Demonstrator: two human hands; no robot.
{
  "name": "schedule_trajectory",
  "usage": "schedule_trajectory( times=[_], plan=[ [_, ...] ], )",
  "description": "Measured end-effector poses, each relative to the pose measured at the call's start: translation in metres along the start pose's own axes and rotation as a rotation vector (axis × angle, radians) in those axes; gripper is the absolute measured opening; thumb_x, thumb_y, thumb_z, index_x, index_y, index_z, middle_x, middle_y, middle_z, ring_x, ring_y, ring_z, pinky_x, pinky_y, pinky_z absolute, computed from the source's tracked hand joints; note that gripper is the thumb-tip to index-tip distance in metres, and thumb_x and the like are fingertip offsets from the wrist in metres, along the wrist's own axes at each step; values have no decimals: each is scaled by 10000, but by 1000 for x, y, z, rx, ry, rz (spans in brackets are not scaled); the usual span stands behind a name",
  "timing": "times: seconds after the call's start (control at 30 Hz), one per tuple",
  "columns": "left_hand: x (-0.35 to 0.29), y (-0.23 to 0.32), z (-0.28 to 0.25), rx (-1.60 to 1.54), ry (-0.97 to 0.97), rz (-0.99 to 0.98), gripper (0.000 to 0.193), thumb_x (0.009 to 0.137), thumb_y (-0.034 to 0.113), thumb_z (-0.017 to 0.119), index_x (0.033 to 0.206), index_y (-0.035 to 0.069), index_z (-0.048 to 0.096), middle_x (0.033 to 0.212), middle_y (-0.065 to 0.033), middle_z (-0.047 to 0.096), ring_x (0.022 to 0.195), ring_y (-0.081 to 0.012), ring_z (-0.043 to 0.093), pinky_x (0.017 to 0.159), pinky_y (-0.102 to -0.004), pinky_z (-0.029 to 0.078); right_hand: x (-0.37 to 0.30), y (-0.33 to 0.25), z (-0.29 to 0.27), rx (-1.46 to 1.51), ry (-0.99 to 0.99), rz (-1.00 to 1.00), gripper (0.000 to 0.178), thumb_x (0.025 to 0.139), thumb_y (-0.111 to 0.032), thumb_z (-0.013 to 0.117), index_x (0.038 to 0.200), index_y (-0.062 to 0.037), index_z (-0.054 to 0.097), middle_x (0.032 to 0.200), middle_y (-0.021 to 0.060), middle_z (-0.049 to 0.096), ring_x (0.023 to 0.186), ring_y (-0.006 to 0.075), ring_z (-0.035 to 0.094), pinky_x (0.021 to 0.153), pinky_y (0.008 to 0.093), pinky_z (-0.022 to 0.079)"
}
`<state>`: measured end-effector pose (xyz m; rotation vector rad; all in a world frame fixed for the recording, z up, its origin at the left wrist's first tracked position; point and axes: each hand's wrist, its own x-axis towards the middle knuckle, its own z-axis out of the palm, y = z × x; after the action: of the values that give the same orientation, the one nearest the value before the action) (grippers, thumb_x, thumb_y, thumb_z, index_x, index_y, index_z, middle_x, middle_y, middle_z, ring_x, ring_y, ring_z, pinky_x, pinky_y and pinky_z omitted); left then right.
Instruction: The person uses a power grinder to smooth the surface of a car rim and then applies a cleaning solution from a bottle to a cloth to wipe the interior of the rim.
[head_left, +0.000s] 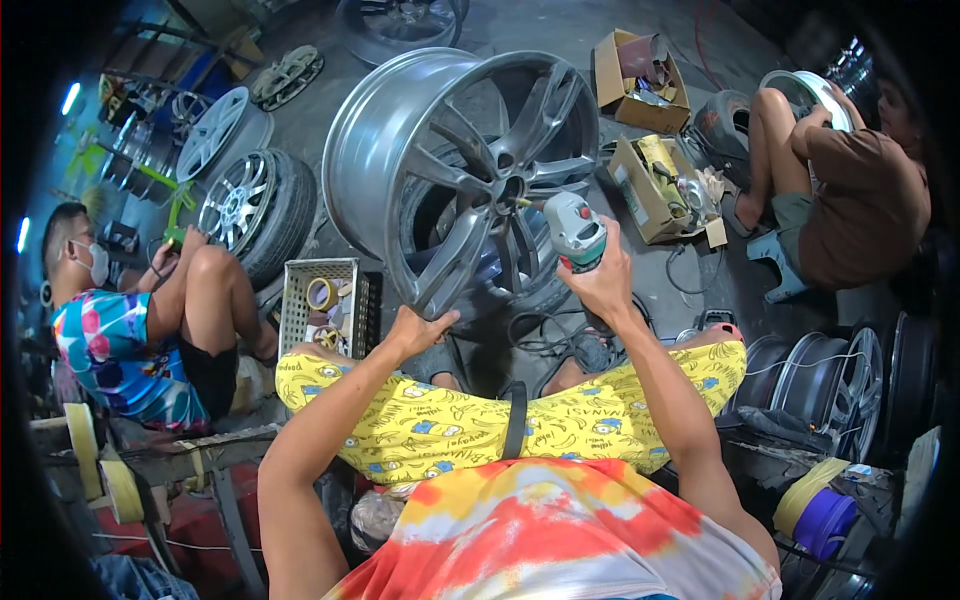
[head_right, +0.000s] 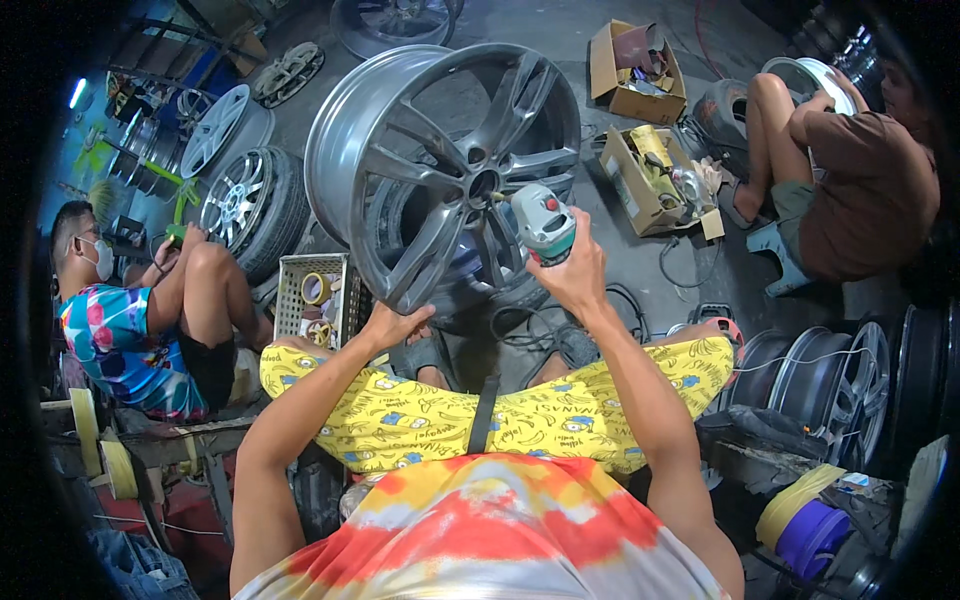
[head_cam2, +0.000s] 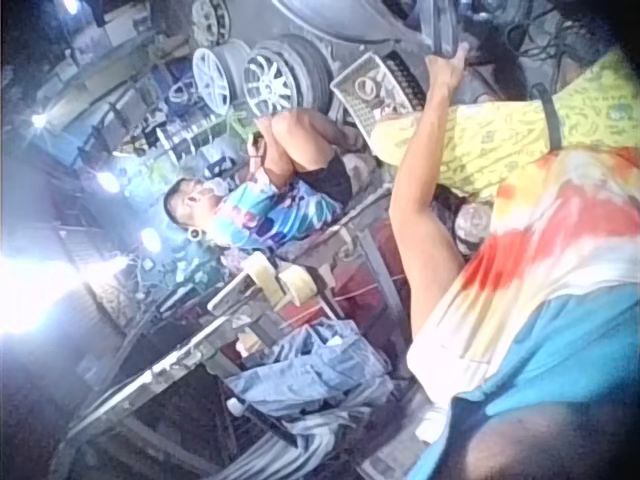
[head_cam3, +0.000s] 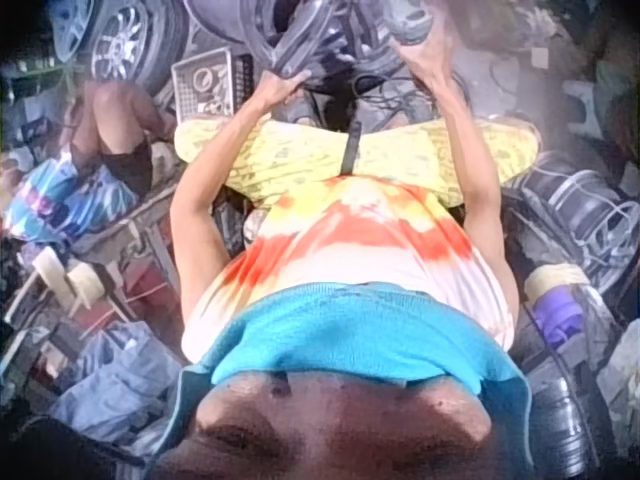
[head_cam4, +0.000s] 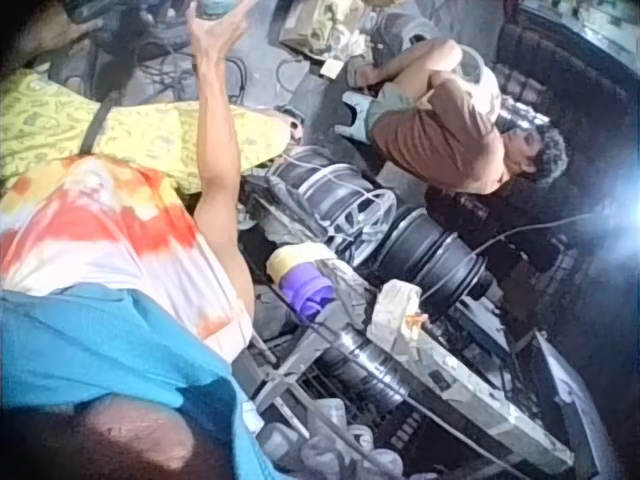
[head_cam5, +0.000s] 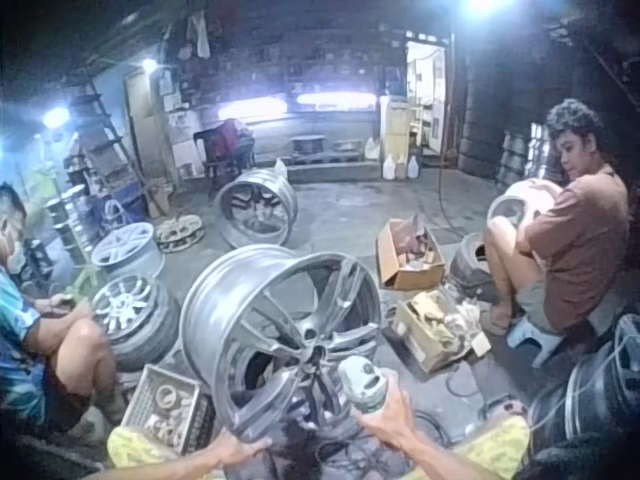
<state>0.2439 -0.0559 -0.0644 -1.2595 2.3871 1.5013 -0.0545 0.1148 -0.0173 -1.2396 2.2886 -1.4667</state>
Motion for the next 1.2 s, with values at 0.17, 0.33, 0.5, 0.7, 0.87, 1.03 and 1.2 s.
schedule_trajectory(
  times=[0.17, 0.33, 0.5, 0.7, 0.87, 1.03, 1.2],
  plan=[
    [8, -13, 9, -14, 4, 2, 312, 972, 262, 758, 1016, -30, 659, 705, -87, 709, 561, -134, 660, 488, -300, 512, 2, 4, -1, 79, -39, 56, 799, 689, -211, 859, 1355, -59, 446, 1084, 257, 728, 1033, 469, 709, 895, 504, 556],
    [12, -6, 27, -313, 70, -177, 386, 954, 274, 783, 1118, -51, 653, 793, -85, 714, 642, -135, 685, 554, -286, 563, 16, -4, 3, -33, 25, -47, 806, 684, -205, 856, 1359, -59, 440, 1093, 272, 716, 1019, 495, 688, 881, 524, 552],
    [20, -27, 35, -319, 153, -14, 383, 968, 252, 745, 1179, -53, 649, 843, -109, 725, 678, -158, 710, 587, -317, 571, 14, -3, 1, -3, -63, 61, 818, 675, -228, 861, 1358, -65, 441, 1062, 260, 729, 996, 498, 691, 882, 523, 557],
    [-6, 20, -5, 80, 199, 224, 448, 942, 249, 749, 1277, -20, 625, 915, -166, 721, 705, -224, 708, 698, -375, 584, 30, -15, -18, -40, -77, 61, 796, 665, -239, 854, 1325, -46, 453, 1041, 257, 736, 994, 485, 699, 875, 508, 560],
    [-24, 109, -90, 480, 104, 132, 397, 910, 328, 729, 957, -66, 742, 692, -199, 714, 659, -349, 734, 720, -445, 607, 27, -16, -17, 8, -76, 32, 799, 671, -211, 858, 1340, -43, 454, 1051, 274, 725, 1025, 492, 685, 892, 513, 551],
    [-9, 194, -126, 793, 280, 305, 497, 883, 361, 683, 636, -71, 705, 516, -171, 627, 522, -309, 690, 614, -414, 580, 26, -3, -6, -130, 17, -76, 838, 662, -198, 882, 1366, -54, 450, 1089, 274, 714, 1040, 498, 681, 892, 518, 553],
    [-15, 204, -127, 734, 257, 286, 466, 846, 357, 714, 734, -95, 715, 654, -310, 625, 661, -468, 682, 722, -494, 562, 26, -3, -9, -142, -7, -85, 835, 663, -195, 884, 1363, -56, 450, 1097, 262, 718, 1043, 489, 685, 891, 516, 555]
  ],
)
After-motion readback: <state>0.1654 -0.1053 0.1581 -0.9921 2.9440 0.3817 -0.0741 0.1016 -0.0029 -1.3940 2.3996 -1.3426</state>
